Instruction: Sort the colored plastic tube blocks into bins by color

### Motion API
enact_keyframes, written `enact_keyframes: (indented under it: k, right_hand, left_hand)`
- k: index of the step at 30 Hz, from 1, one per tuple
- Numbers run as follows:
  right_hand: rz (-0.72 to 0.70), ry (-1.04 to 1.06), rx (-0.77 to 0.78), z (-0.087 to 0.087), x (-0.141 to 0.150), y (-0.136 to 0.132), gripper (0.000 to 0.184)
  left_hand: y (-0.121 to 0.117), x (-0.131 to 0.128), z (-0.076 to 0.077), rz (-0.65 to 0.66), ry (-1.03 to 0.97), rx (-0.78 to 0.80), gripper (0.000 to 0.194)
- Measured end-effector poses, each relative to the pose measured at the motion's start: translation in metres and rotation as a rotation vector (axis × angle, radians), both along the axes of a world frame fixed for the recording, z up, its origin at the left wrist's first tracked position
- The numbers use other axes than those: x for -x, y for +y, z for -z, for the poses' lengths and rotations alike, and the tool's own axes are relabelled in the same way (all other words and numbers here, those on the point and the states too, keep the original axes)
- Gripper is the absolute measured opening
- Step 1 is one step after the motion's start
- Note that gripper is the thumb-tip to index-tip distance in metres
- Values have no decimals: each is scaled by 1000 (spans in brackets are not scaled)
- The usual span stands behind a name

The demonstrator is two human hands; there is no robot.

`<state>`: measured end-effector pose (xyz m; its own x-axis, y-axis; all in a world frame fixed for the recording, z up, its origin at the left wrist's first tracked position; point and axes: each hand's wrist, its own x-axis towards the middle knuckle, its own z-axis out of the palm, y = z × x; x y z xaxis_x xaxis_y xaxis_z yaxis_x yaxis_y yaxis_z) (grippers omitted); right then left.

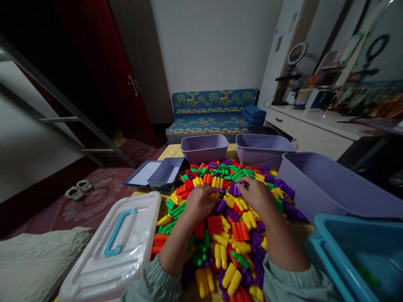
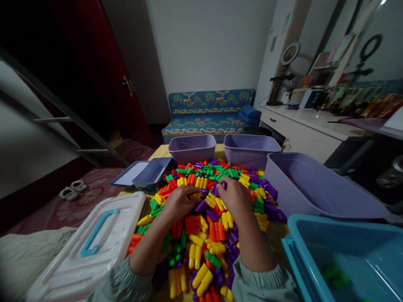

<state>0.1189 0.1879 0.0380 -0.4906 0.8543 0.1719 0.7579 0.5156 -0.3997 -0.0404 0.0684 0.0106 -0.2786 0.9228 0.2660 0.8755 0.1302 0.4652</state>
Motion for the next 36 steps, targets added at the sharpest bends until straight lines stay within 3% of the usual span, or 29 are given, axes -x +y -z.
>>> enact_keyframes:
  k: [5,11,16,20,25,30,34,36]
  right_hand:
    - [-36,-150,1,11,2,0,44]
    - [-112,-120,-43,14,7,-5,33]
    - [-156,-99,0,16,9,-7,45]
    - [-134,-105,6,14,11,-10,31]
    - [-99,57,70,9,13,-13,15]
    - [-63,298,98,7,8,-4,26]
    - [-53,345,110,5,3,0,35]
    - [-57,333,120,5,2,-1,37]
  left_hand:
    - [0,-2,-1,-12,18,-13,32]
    - [0,-3,1,-19,13,-16,31]
    - [0,-2,2,1,5,-23,32]
    - [1,-1,2,6,10,-21,30]
    - [2,-2,2,-6,-9,-23,28]
    - [-4,-8,-14,-25,19,-92,18]
    - [-12,-16,-29,43,22,44,15]
    - [-15,-20,-31,60,49,101,27]
